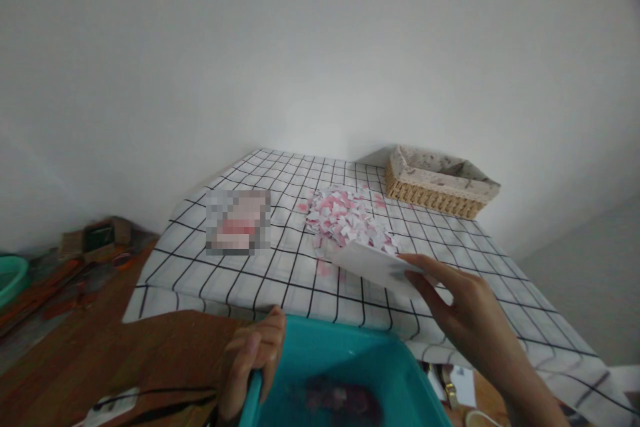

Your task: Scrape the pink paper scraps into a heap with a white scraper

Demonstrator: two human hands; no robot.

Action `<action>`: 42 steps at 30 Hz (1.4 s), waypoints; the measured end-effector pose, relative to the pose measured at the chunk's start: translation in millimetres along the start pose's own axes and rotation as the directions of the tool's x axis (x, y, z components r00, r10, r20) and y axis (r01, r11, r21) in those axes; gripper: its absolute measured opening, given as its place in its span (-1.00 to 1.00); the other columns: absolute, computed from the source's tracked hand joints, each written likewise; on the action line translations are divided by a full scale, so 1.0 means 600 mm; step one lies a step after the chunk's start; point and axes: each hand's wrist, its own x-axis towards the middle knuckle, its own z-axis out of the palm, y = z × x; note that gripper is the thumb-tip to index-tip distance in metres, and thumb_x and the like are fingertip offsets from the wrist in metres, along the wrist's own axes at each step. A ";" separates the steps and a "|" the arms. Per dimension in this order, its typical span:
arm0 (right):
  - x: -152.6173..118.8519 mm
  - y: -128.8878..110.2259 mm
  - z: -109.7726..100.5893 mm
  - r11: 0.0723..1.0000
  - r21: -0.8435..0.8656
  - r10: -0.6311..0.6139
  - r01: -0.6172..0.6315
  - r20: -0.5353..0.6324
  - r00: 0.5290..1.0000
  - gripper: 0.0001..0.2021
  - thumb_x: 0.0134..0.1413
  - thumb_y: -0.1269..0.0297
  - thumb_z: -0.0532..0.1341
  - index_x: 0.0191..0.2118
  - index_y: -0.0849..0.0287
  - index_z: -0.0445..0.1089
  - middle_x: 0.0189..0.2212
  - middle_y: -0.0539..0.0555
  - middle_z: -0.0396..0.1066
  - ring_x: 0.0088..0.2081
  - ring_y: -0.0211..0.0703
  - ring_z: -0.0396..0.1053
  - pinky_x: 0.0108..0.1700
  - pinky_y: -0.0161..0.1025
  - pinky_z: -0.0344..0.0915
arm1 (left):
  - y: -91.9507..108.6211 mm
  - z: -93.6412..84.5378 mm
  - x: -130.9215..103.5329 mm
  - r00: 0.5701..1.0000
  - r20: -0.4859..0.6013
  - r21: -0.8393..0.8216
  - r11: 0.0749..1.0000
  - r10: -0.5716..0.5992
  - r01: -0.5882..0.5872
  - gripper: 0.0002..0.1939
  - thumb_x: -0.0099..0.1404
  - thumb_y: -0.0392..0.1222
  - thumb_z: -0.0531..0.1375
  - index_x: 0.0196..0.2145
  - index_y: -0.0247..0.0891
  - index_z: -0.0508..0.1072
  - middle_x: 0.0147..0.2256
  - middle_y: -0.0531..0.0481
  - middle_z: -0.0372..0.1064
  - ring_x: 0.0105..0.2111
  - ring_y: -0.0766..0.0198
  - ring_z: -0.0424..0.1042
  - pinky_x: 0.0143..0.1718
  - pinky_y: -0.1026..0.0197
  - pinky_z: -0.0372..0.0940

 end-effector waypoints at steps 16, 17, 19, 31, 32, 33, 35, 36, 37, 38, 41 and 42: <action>-0.030 0.000 -0.028 0.988 0.132 -0.093 0.080 0.096 0.991 -0.80 0.15 0.40 0.08 -0.17 0.07 0.39 -0.38 -0.01 0.52 -0.37 -0.27 0.49 -0.34 -0.42 0.40 | -0.001 0.004 0.002 1.000 -0.008 -0.047 0.999 -0.023 0.023 -0.37 0.42 -0.17 -0.27 -0.81 -0.28 0.04 -0.79 0.10 0.01 -0.69 0.33 0.07 -0.33 0.09 0.08; -0.032 -0.001 -0.029 0.987 0.144 -0.089 0.074 0.104 0.991 -0.80 0.15 0.41 0.08 -0.17 0.07 0.40 -0.37 -0.01 0.52 -0.37 -0.26 0.49 -0.34 -0.42 0.40 | -0.001 0.004 0.002 0.999 -0.021 -0.058 0.998 -0.030 0.029 -0.37 0.41 -0.17 -0.27 -0.81 -0.28 0.03 -0.79 0.11 0.01 -0.69 0.33 0.07 -0.32 0.09 0.08; -0.035 -0.004 -0.033 0.982 0.178 -0.082 0.057 0.135 0.988 -0.79 0.15 0.41 0.07 -0.19 0.06 0.41 -0.35 -0.01 0.53 -0.34 -0.25 0.49 -0.33 -0.41 0.41 | 0.001 0.003 0.004 0.999 -0.029 -0.065 0.998 -0.024 0.022 -0.37 0.41 -0.17 -0.26 -0.81 -0.29 0.03 -0.79 0.11 0.01 -0.71 0.35 0.06 -0.32 0.10 0.07; -0.008 -0.001 -0.033 0.999 0.044 0.023 -0.020 -0.057 0.998 -0.80 0.15 0.26 0.08 -0.23 0.13 0.44 -0.40 0.06 0.53 -0.37 -0.11 0.50 -0.35 -0.28 0.44 | 0.031 0.001 0.024 0.999 0.013 -0.046 0.998 -0.030 0.030 -0.38 0.41 -0.19 -0.29 -0.80 -0.26 0.03 -0.80 0.10 0.01 -0.71 0.32 0.08 -0.34 0.08 0.11; -0.003 -0.005 -0.026 0.999 0.045 0.017 -0.014 -0.047 0.999 -0.80 0.15 0.28 0.08 -0.22 0.13 0.44 -0.39 0.06 0.53 -0.36 -0.11 0.50 -0.34 -0.26 0.44 | 0.029 -0.002 0.027 0.999 0.029 -0.056 0.997 -0.044 0.046 -0.38 0.41 -0.19 -0.29 -0.80 -0.26 0.04 -0.80 0.09 0.03 -0.71 0.31 0.08 -0.36 0.08 0.12; 0.002 -0.008 -0.018 0.999 0.048 0.006 -0.004 -0.039 0.999 -0.79 0.15 0.31 0.07 -0.20 0.14 0.44 -0.37 0.07 0.53 -0.35 -0.12 0.50 -0.32 -0.26 0.43 | 0.026 -0.005 0.028 0.997 0.045 -0.066 0.996 -0.061 0.064 -0.38 0.41 -0.19 -0.29 -0.80 -0.25 0.05 -0.79 0.09 0.04 -0.71 0.31 0.07 -0.36 0.08 0.12; 0.009 -0.015 -0.003 0.998 0.057 -0.019 0.020 -0.019 1.000 -0.79 0.16 0.36 0.06 -0.19 0.15 0.42 -0.32 0.07 0.53 -0.31 -0.14 0.50 -0.28 -0.25 0.43 | 0.022 -0.010 0.029 0.994 0.072 -0.082 0.993 -0.083 0.089 -0.38 0.41 -0.20 -0.30 -0.79 -0.25 0.06 -0.77 0.08 0.05 -0.70 0.31 0.07 -0.36 0.09 0.12; 0.011 -0.017 0.002 0.997 0.063 -0.036 0.036 -0.001 0.999 -0.79 0.15 0.39 0.05 -0.18 0.15 0.42 -0.30 0.07 0.53 -0.30 -0.15 0.49 -0.27 -0.26 0.42 | 0.020 -0.011 0.029 0.992 0.087 -0.083 0.992 -0.087 0.094 -0.38 0.42 -0.20 -0.30 -0.79 -0.25 0.07 -0.77 0.08 0.05 -0.70 0.32 0.07 -0.36 0.09 0.12; 0.013 -0.019 0.006 0.996 0.071 -0.058 0.056 0.024 0.998 -0.78 0.15 0.41 0.05 -0.18 0.15 0.41 -0.28 0.07 0.53 -0.29 -0.15 0.49 -0.28 -0.27 0.42 | 0.019 -0.011 0.028 0.992 0.090 -0.082 0.992 -0.090 0.097 -0.39 0.42 -0.21 -0.30 -0.78 -0.25 0.07 -0.77 0.08 0.05 -0.69 0.32 0.07 -0.36 0.09 0.11; 0.013 -0.020 0.008 0.994 0.079 -0.081 0.077 0.050 0.995 -0.77 0.15 0.43 0.04 -0.17 0.14 0.41 -0.27 0.06 0.52 -0.28 -0.16 0.49 -0.29 -0.28 0.41 | 0.019 -0.011 0.027 0.992 0.091 -0.080 0.992 -0.091 0.098 -0.39 0.42 -0.21 -0.30 -0.78 -0.25 0.07 -0.76 0.08 0.05 -0.68 0.31 0.07 -0.37 0.10 0.11; 0.011 -0.018 0.004 0.991 0.089 -0.111 0.103 0.089 0.990 -0.76 0.16 0.46 0.03 -0.17 0.12 0.40 -0.25 0.06 0.52 -0.24 -0.17 0.48 -0.29 -0.30 0.40 | 0.020 -0.009 0.024 0.995 0.077 -0.085 0.994 -0.067 0.074 -0.39 0.42 -0.21 -0.29 -0.77 -0.26 0.09 -0.77 0.06 0.07 -0.67 0.31 0.08 -0.40 0.11 0.09; 0.010 -0.018 0.000 0.991 0.089 -0.107 0.099 0.092 0.990 -0.76 0.16 0.46 0.02 -0.17 0.12 0.40 -0.25 0.06 0.52 -0.23 -0.17 0.48 -0.29 -0.31 0.40 | 0.020 -0.009 0.023 0.996 0.066 -0.092 0.994 -0.058 0.064 -0.39 0.42 -0.22 -0.29 -0.78 -0.26 0.09 -0.77 0.06 0.07 -0.67 0.31 0.08 -0.41 0.11 0.08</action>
